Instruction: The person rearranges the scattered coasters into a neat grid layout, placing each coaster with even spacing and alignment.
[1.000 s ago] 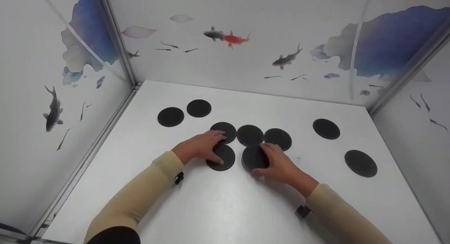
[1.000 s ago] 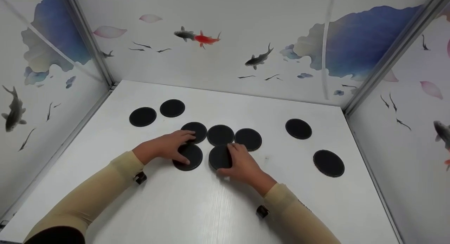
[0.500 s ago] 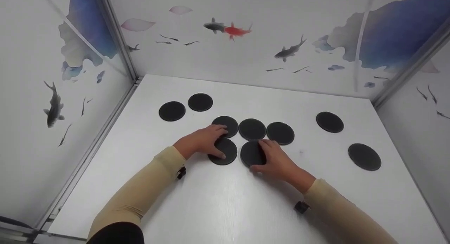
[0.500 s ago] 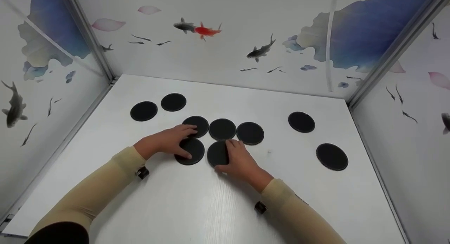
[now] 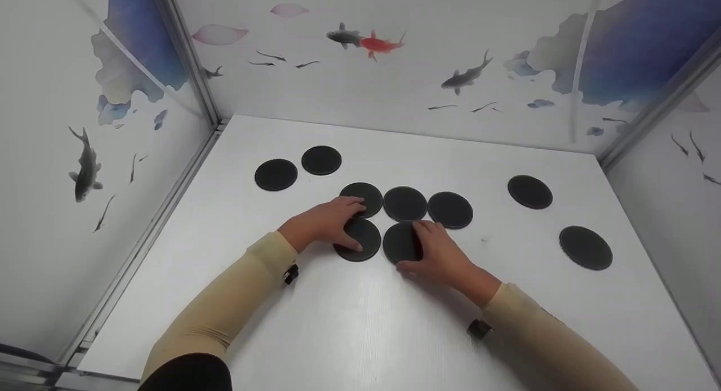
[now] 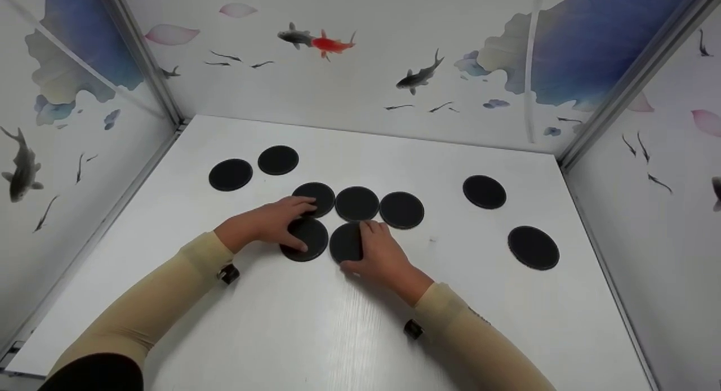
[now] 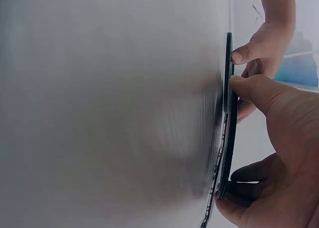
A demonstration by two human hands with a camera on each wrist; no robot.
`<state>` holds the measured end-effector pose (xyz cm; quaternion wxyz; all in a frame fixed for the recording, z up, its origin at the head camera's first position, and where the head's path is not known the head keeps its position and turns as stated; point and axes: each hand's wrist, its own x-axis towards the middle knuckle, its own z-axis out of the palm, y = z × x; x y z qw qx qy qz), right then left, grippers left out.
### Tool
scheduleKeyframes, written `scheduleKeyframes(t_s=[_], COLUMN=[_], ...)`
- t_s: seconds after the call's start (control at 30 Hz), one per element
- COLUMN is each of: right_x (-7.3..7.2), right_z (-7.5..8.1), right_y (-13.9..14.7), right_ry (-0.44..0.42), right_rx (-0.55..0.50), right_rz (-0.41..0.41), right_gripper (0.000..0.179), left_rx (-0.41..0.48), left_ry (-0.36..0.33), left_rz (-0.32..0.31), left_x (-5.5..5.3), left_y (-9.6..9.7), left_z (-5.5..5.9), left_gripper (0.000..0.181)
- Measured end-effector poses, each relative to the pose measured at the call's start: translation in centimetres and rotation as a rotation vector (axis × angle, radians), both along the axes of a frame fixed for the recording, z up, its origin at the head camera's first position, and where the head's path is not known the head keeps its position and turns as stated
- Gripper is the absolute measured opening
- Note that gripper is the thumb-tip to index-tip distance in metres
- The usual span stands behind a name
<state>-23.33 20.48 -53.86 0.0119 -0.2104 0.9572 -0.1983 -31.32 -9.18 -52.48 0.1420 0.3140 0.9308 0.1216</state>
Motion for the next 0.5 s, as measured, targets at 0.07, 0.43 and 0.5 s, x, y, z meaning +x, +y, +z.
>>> scheduleKeyframes(t_s=[0.07,0.43,0.5], right_x=[-0.05,-0.25,-0.28], right_z=[0.01,-0.17,-0.16], right_y=[-0.13,-0.33,-0.33], right_ry=[-0.006,0.004,-0.001], right_rx=[0.005,0.015,0.016], right_rz=[-0.007,-0.005,-0.007], right_gripper=[0.105,0.106,0.106], left_rx=[0.002,0.006,0.013], left_ry=[0.0,-0.003,-0.005], left_rz=[0.003,0.002,0.0], left_x=[0.01,0.21,0.27], left_y=[-0.02,0.03,0.03], left_z=[0.04,0.28,0.41], left_gripper=[0.101,0.1,0.1])
